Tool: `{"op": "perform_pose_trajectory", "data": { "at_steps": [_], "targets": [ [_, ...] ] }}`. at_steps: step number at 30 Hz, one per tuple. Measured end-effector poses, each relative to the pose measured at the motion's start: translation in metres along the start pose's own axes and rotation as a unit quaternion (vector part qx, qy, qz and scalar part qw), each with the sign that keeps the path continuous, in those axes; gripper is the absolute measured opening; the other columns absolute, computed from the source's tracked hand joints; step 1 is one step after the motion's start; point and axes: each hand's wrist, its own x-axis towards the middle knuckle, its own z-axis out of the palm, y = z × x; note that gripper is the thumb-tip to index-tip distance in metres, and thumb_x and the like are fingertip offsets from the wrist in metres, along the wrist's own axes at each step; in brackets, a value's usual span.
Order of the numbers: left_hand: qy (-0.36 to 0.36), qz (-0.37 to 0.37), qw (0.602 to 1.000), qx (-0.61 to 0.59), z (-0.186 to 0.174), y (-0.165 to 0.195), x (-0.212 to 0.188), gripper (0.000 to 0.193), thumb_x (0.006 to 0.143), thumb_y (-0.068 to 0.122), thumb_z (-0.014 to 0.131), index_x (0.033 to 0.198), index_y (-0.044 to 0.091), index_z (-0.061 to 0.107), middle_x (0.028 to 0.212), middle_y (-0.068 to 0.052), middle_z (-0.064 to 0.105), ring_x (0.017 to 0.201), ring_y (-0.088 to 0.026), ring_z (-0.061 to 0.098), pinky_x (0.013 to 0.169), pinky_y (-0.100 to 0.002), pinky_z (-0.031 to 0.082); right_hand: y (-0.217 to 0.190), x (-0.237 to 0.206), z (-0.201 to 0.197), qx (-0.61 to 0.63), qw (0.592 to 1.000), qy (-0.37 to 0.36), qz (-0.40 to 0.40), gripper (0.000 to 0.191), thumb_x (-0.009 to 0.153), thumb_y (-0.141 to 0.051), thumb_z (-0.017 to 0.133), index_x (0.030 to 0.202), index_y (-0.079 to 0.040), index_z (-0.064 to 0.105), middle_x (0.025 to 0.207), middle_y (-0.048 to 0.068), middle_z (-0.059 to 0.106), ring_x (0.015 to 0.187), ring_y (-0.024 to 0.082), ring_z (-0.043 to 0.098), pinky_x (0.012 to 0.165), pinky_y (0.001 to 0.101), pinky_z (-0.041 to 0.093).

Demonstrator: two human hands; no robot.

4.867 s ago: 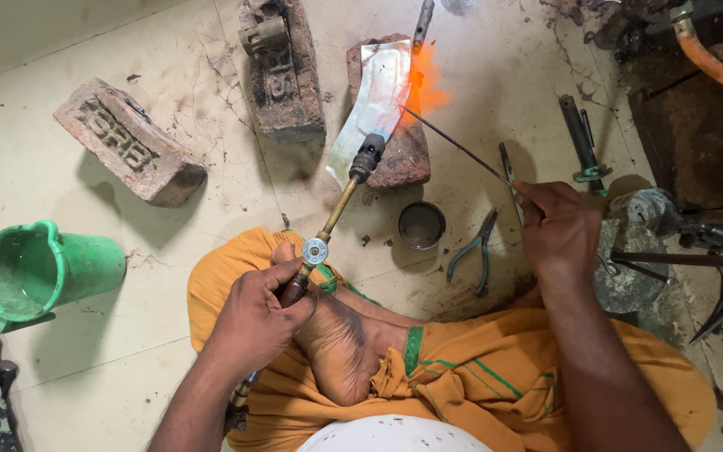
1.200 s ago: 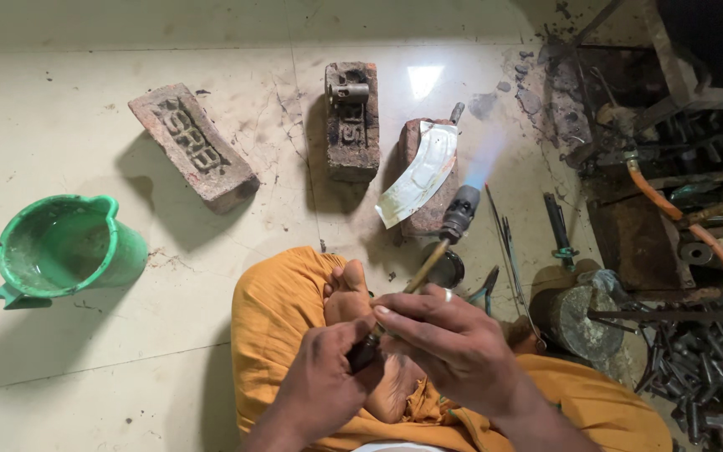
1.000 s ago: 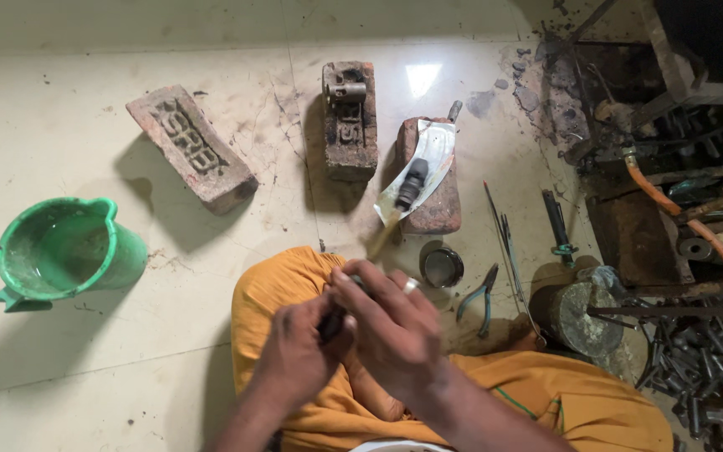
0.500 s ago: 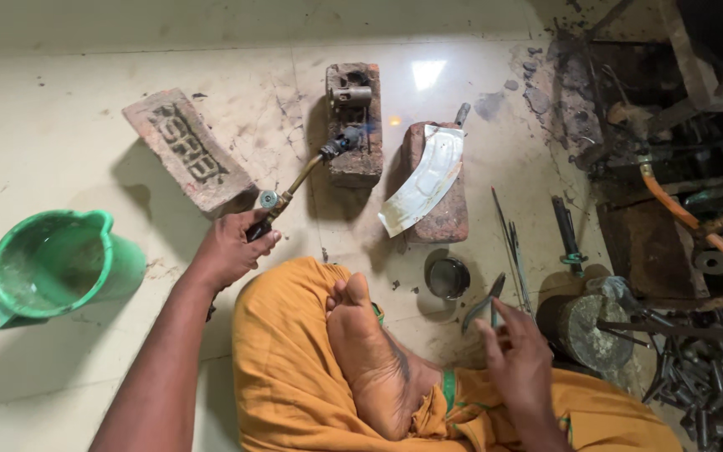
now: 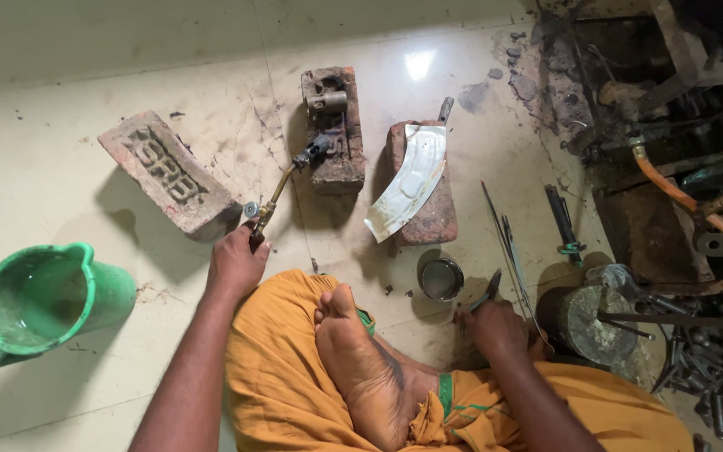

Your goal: The person sits on the floor holding a blowtorch, heating a curved metal blade resting on bricks. They hold a long metal rod against the heated edge, reposition the blade with pliers, and resume heating the blade with the torch.

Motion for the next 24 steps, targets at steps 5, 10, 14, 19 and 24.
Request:
{"op": "perform_pose_trajectory", "data": {
  "at_steps": [5,10,14,19,24],
  "targets": [
    [0.06,0.01,0.998,0.001,-0.006,-0.001,-0.019,0.068,0.089,0.018,0.071,0.149,-0.002,0.045,0.12,-0.026,0.066,0.11,-0.041,0.065,0.098,-0.046,0.05,-0.009,-0.002,-0.004,0.026,0.999,0.04,0.019,0.056,0.079,-0.048,0.078,0.11,-0.002,0.076,0.113,0.027,0.068,0.108,0.042,0.068,0.095,0.0479,0.055],
    [0.159,0.001,0.987,0.026,-0.015,-0.007,-0.06,0.072,0.091,0.018,0.067,0.156,0.003,0.039,0.131,-0.019,0.065,0.123,-0.038,0.058,0.105,-0.047,0.047,0.012,0.01,0.002,0.201,0.978,0.034,0.053,0.044,0.093,-0.041,0.06,0.106,-0.002,0.075,0.1,0.023,0.071,0.094,0.038,0.067,0.084,0.0468,0.054],
    [0.181,-0.018,0.983,-0.018,-0.007,-0.007,-0.097,0.071,0.094,0.022,0.062,0.159,0.005,0.037,0.132,-0.018,0.063,0.125,-0.039,0.057,0.103,-0.046,0.047,0.033,0.006,0.008,0.591,0.793,-0.017,0.144,0.043,0.103,-0.033,0.045,0.102,-0.001,0.074,0.085,0.018,0.072,0.075,0.031,0.067,0.069,0.042,0.052],
    [0.144,-0.009,0.989,0.007,0.026,0.004,-0.124,0.07,0.092,0.032,0.064,0.154,0.008,0.041,0.134,-0.021,0.059,0.127,-0.037,0.054,0.11,-0.048,0.04,0.016,-0.036,0.029,0.569,0.82,-0.059,-0.034,0.037,0.103,-0.037,0.048,0.097,-0.008,0.07,0.078,0.007,0.071,0.071,0.019,0.063,0.064,0.0323,0.049],
    [0.132,0.018,0.989,0.068,0.036,0.0,-0.117,0.066,0.092,0.035,0.062,0.15,0.008,0.046,0.136,-0.02,0.059,0.131,-0.034,0.051,0.113,-0.05,0.034,-0.045,-0.04,0.03,0.362,0.922,0.03,-0.136,0.038,0.102,-0.038,0.052,0.093,-0.004,0.067,0.082,0.016,0.073,0.08,0.035,0.069,0.073,0.0464,0.053]
  ]
}}
